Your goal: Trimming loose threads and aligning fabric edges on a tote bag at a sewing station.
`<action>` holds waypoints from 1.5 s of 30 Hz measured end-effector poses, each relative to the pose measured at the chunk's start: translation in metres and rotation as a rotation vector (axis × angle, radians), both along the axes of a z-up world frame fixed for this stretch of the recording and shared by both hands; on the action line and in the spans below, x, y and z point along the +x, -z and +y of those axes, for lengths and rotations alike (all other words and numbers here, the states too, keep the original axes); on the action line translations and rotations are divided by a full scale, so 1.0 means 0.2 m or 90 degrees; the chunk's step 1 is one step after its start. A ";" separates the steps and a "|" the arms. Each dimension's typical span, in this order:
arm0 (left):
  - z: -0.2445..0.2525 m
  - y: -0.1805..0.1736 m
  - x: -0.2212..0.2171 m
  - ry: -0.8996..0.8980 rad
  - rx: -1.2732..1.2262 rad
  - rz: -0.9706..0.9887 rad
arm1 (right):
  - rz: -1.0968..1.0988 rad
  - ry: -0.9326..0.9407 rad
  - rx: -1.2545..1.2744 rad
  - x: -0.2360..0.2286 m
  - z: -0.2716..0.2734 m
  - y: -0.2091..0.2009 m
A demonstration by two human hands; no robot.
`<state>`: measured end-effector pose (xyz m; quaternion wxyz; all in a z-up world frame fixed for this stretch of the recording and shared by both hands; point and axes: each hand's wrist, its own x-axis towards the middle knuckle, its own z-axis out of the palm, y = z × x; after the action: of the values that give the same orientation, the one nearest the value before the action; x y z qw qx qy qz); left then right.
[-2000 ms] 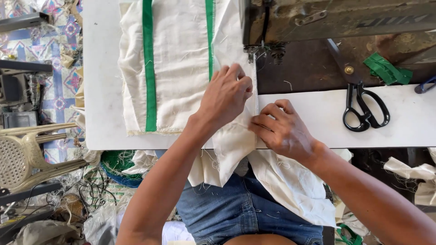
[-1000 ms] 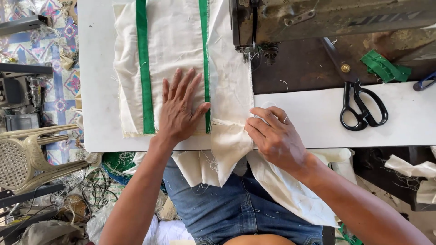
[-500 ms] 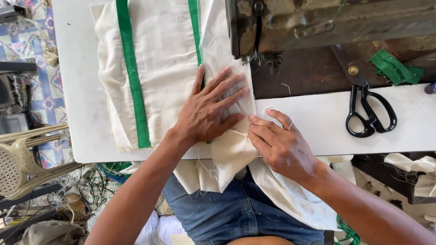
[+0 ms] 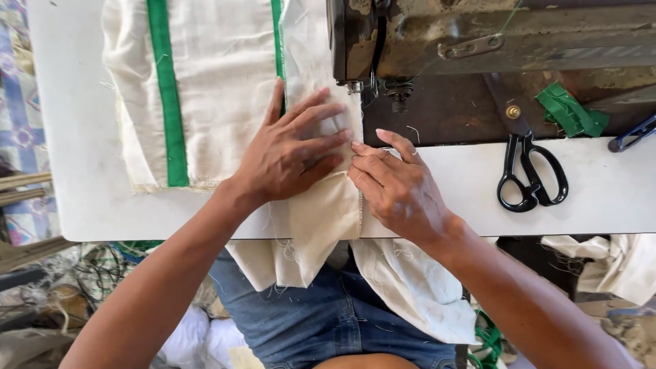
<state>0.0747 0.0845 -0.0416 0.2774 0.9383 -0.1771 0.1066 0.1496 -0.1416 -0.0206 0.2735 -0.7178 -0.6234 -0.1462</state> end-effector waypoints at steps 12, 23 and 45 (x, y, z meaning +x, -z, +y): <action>0.15 0.03 0.19 0.015 0.065 0.037 | -0.033 0.000 -0.036 0.17 0.11 0.05; 0.11 0.05 0.13 0.006 -0.005 -0.027 | -0.052 0.086 -0.056 0.18 0.11 0.08; -0.07 0.00 0.10 -0.169 -0.126 0.077 | 0.045 0.179 -0.083 0.23 0.06 0.18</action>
<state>0.0950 0.0707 -0.0409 0.3617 0.9263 -0.0234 0.1027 0.1951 -0.1301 -0.0567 0.2248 -0.8189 -0.5150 -0.1169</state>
